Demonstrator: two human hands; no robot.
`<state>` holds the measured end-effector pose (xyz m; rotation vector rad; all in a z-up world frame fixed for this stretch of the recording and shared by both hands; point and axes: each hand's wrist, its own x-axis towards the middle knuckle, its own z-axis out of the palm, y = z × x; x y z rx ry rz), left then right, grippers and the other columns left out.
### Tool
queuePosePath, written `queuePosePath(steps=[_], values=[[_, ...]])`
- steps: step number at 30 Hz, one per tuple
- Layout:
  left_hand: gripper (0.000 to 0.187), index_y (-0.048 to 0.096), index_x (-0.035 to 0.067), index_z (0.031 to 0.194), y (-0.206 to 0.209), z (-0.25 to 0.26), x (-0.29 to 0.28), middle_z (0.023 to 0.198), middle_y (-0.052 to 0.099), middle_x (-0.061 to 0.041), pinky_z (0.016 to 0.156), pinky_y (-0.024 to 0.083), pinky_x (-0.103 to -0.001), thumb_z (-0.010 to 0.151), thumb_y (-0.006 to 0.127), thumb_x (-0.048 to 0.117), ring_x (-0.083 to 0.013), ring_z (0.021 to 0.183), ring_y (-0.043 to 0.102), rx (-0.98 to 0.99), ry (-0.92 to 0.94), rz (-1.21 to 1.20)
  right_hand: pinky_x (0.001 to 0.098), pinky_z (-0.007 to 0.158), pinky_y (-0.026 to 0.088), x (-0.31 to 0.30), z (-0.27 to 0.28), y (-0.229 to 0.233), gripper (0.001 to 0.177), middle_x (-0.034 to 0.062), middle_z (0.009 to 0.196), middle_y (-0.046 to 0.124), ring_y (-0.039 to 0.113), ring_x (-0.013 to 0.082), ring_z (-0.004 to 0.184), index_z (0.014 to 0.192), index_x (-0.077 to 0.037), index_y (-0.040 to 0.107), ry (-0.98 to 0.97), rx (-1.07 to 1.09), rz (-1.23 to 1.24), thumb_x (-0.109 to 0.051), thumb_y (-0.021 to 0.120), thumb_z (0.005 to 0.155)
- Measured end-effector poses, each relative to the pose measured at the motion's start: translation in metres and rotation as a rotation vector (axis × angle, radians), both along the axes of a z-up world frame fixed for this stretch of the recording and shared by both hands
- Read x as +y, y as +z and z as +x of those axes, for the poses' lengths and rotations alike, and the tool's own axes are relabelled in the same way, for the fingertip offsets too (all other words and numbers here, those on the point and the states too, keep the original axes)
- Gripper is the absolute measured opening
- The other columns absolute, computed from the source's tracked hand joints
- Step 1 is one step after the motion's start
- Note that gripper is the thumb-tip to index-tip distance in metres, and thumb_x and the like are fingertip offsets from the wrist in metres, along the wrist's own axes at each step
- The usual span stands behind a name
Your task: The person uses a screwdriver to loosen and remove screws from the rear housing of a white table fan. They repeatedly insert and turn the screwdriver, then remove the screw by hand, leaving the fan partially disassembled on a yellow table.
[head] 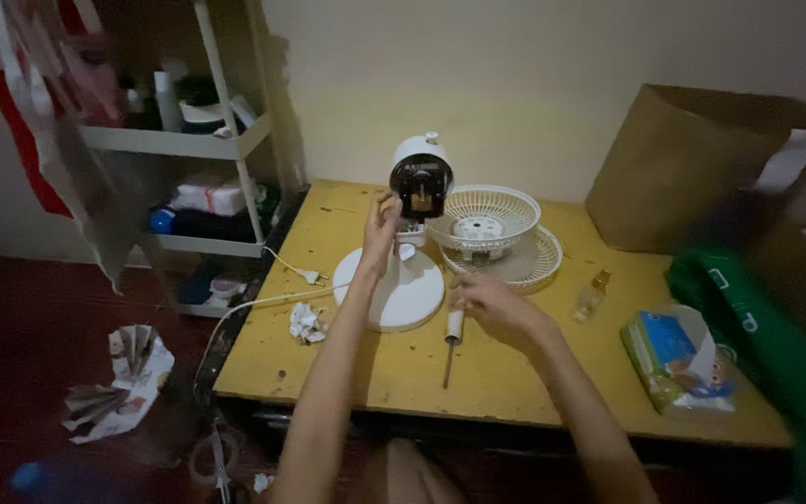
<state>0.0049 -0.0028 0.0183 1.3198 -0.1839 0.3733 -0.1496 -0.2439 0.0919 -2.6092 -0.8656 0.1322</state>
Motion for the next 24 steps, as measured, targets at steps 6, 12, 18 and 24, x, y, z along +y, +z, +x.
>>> queuePosePath(steps=[6,12,18,24], values=[[0.060,0.051,0.015,0.144,0.005,0.012,-0.004,0.102,0.071,-0.005,0.042,0.035,-0.026,0.098,0.054,0.053,-0.0089,0.067,0.059,0.064,-0.084,-0.060,0.0484,0.105,0.040,-0.003,0.006,-0.027,0.039,0.0004,0.130,0.065,0.055,0.0275,0.124,0.117,-0.017,0.071,0.301,-0.499,-0.180,-0.010,0.071,0.078],[0.067,0.043,0.022,0.149,0.006,0.030,0.009,0.129,0.066,0.006,0.096,0.042,-0.030,0.095,0.047,0.062,-0.0091,0.115,0.061,0.128,-0.192,-0.035,0.0497,0.106,0.042,-0.011,-0.002,-0.025,0.027,0.0047,0.120,0.066,0.059,0.0249,0.121,0.121,-0.016,0.060,0.272,-0.485,0.029,-0.019,0.066,0.095],[0.080,0.073,0.004,0.121,-0.012,0.060,0.012,0.103,0.074,-0.008,0.076,0.051,-0.032,0.098,0.046,0.076,-0.0186,0.092,0.066,0.295,-0.437,-0.130,0.0356,0.067,0.053,0.019,-0.013,-0.036,0.041,0.0119,0.097,0.057,0.058,0.0232,0.079,0.145,0.001,0.041,0.439,0.938,1.597,-0.029,0.045,0.117],[0.075,0.052,0.020,0.142,-0.001,0.049,0.009,0.119,0.070,-0.005,0.087,0.057,-0.036,0.087,0.054,0.071,-0.0166,0.105,0.067,0.182,-0.269,-0.144,0.0352,0.078,0.055,0.058,-0.029,-0.039,0.045,0.0103,0.095,0.060,0.061,0.0212,0.083,0.138,0.005,0.046,0.120,1.185,1.744,-0.029,0.044,0.108]])
